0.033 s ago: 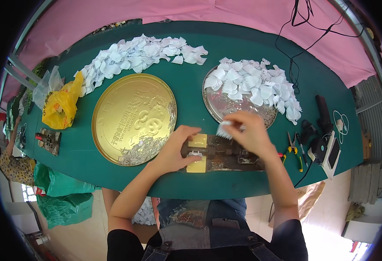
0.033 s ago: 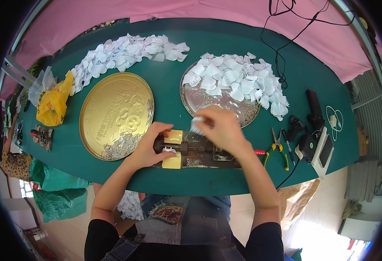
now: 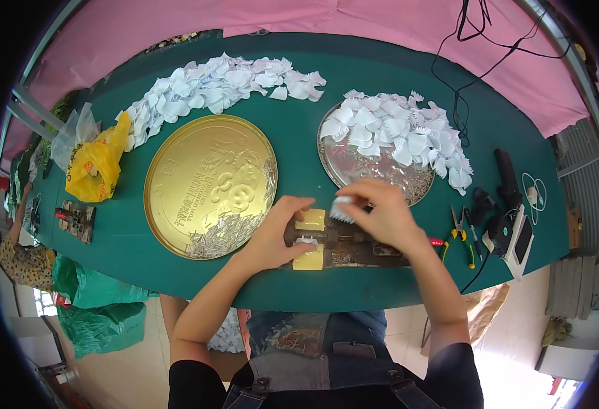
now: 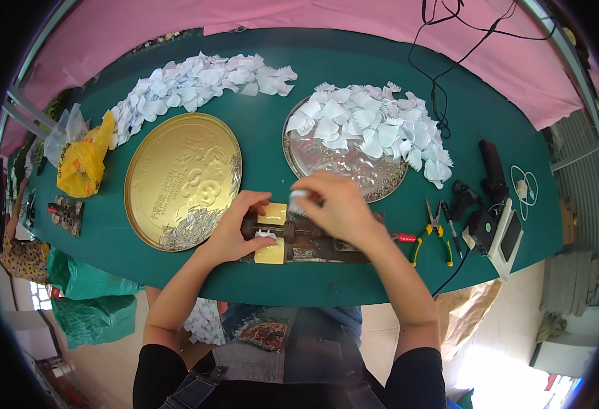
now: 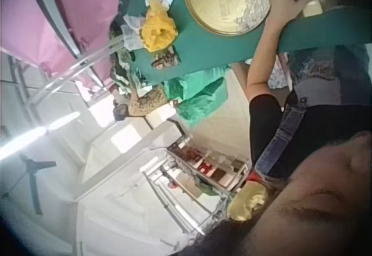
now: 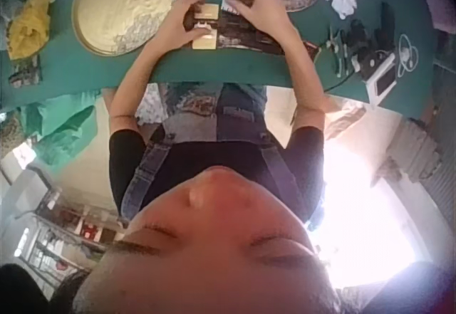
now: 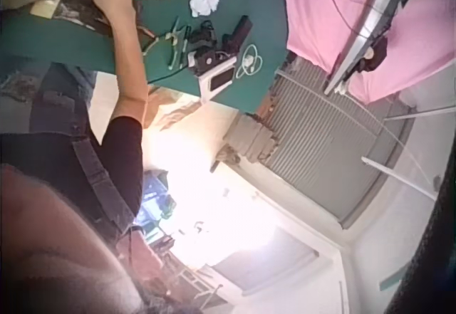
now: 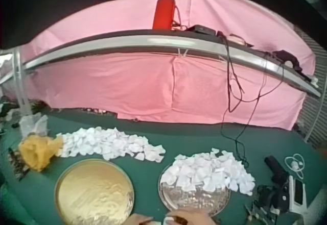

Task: The person picks up a white plastic piece and a metal pin, places them into a metal jig, and presses a lever to join them. They repeat this process several times, occasionally dropping the finished items into a box.

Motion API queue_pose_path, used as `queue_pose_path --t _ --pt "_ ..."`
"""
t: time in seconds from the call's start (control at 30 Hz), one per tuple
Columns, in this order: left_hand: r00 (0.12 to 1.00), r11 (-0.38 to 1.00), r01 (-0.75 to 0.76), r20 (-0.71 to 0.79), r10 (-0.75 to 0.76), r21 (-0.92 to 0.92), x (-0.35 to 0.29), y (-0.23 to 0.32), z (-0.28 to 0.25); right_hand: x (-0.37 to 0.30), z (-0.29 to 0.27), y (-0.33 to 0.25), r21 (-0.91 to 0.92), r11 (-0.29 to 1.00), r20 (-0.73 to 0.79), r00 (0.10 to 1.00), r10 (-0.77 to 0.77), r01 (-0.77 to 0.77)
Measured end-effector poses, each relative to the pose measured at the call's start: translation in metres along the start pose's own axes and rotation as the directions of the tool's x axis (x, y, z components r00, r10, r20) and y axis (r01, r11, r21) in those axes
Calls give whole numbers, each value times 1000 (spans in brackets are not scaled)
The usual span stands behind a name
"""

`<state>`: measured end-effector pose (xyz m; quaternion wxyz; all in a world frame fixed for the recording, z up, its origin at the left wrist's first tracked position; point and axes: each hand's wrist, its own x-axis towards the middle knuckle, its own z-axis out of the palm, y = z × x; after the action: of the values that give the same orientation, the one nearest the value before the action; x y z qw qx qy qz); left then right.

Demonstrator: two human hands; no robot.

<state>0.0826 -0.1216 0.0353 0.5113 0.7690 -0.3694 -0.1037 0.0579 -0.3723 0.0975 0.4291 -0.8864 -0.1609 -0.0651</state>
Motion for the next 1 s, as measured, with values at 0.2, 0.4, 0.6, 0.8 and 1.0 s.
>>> queue_pose_path --t 0.2,0.4,0.6,0.8,1.0 --pt "995 992 -73 -72 65 -106 2 -1 5 2 45 -11 -149 975 56 986 -159 166" --pt "997 988 46 60 -38 -146 2 -4 -1 -2 41 -16 -4 998 208 976 -66 69" --pt "1000 977 -12 -2 12 -211 2 -6 2 15 30 -13 184 968 279 954 113 -169" --pt "999 996 -33 17 35 -86 4 -8 -1 91 52 -1 -130 990 137 990 -30 48" --pt "993 992 -117 18 117 -42 6 -10 1 137 108 15 -336 923 243 964 -105 185"
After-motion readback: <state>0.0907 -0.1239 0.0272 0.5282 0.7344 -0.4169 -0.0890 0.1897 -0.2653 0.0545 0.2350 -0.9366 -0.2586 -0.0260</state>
